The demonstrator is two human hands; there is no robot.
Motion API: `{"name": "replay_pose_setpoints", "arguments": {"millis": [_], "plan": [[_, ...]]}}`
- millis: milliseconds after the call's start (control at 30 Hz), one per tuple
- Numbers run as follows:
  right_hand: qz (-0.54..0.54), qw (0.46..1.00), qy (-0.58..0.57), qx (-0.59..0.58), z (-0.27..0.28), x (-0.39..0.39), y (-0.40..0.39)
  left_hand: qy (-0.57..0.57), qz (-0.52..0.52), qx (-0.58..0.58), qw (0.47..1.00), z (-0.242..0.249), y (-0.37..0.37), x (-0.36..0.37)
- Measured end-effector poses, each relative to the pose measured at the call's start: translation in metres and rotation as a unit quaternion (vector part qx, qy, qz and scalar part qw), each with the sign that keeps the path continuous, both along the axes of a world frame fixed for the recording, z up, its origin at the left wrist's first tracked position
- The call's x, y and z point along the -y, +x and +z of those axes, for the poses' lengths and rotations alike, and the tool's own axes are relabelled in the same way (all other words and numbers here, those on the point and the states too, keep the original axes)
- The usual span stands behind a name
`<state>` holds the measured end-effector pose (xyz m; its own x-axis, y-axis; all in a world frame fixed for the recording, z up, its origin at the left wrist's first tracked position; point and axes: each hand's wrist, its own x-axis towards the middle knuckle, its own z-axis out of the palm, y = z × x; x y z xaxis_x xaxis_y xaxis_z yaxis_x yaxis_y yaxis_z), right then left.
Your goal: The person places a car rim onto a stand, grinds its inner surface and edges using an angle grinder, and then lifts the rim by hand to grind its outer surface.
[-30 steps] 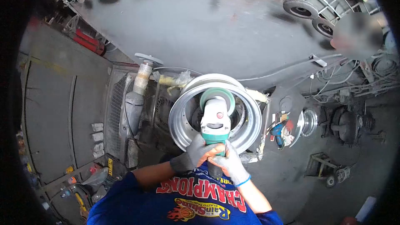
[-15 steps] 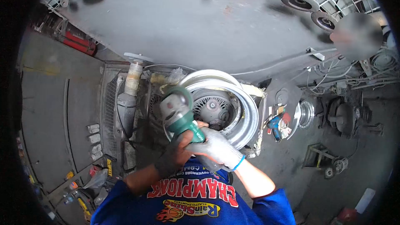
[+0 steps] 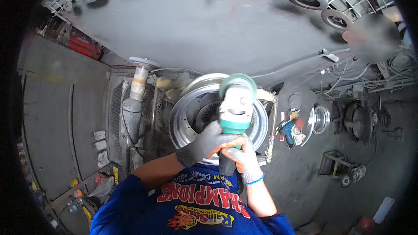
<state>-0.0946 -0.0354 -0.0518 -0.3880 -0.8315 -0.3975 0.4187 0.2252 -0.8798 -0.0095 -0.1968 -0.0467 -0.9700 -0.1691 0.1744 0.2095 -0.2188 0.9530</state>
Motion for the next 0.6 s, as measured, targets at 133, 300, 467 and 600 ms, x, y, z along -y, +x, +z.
{"name": "replay_pose_setpoints", "arguments": {"millis": [133,300,467,600], "plan": [[0.1,0.993,0.057,-0.024,0.016,0.037,0.014,0.281,0.094,0.116,0.948,-0.011,0.054,-0.012],[0.332,0.891,0.156,-0.267,0.033,0.072,0.013,0.197,0.148,0.181,0.952,-0.017,0.099,-0.015],[0.338,0.89,0.169,-0.256,0.035,0.075,0.005,0.224,0.165,0.179,0.944,-0.027,0.094,-0.02],[0.223,0.929,0.157,-0.248,0.009,0.043,-0.001,0.275,0.094,0.178,0.94,-0.025,0.059,-0.015]]}}
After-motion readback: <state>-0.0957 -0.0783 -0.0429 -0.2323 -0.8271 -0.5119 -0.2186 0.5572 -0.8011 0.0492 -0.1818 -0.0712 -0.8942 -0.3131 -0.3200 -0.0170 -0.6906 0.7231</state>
